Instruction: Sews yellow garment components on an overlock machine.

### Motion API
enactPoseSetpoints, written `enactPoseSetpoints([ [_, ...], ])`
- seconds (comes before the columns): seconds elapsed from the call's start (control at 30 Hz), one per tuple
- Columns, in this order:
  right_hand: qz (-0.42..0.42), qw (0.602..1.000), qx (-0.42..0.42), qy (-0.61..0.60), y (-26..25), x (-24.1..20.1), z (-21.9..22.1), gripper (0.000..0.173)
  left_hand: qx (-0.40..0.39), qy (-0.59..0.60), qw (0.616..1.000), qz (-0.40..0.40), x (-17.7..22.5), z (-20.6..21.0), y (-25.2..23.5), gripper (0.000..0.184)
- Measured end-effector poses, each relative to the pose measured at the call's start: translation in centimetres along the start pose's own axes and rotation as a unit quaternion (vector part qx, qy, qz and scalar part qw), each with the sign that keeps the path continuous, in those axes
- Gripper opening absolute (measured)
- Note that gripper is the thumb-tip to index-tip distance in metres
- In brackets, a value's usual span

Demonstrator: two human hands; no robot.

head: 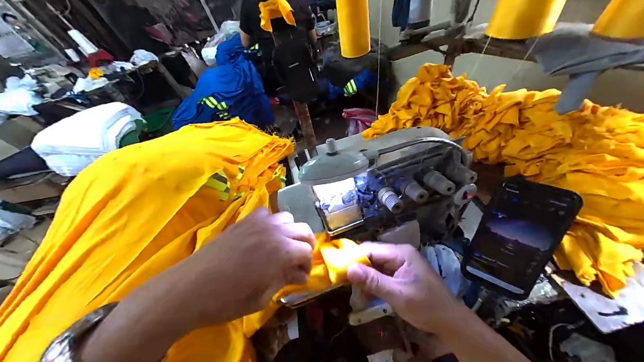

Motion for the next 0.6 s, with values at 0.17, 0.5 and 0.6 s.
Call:
enactPoseSetpoints([
  [0.17,-0.006,0.991,-0.113,0.075,-2.1,-0.1,1.8,0.025,-0.019,0.148,0.988,-0.047,0.2,-0.1,0.9,0.018],
  [0.5,-0.017,0.978,-0.121,0.171,1.7,0.7,2.7,0.036,-0.108,0.053,0.99,-0.067,3.9,1.5,-3.5,0.033],
  [0.6,-0.009,0.979,-0.119,0.167,1.6,0.6,2.1,0.029,-0.164,0.074,0.981,-0.079,3.9,1.8,-4.3,0.026],
])
Point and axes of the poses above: each hand's wrist, its own y-axis away from the middle knuckle, its own z-axis out of the palm, x = y × z, the point moved 6 cm from there along -y, towards the middle knuckle, and after that the axes turned 3 degrees about z, right-handed, at the moved point
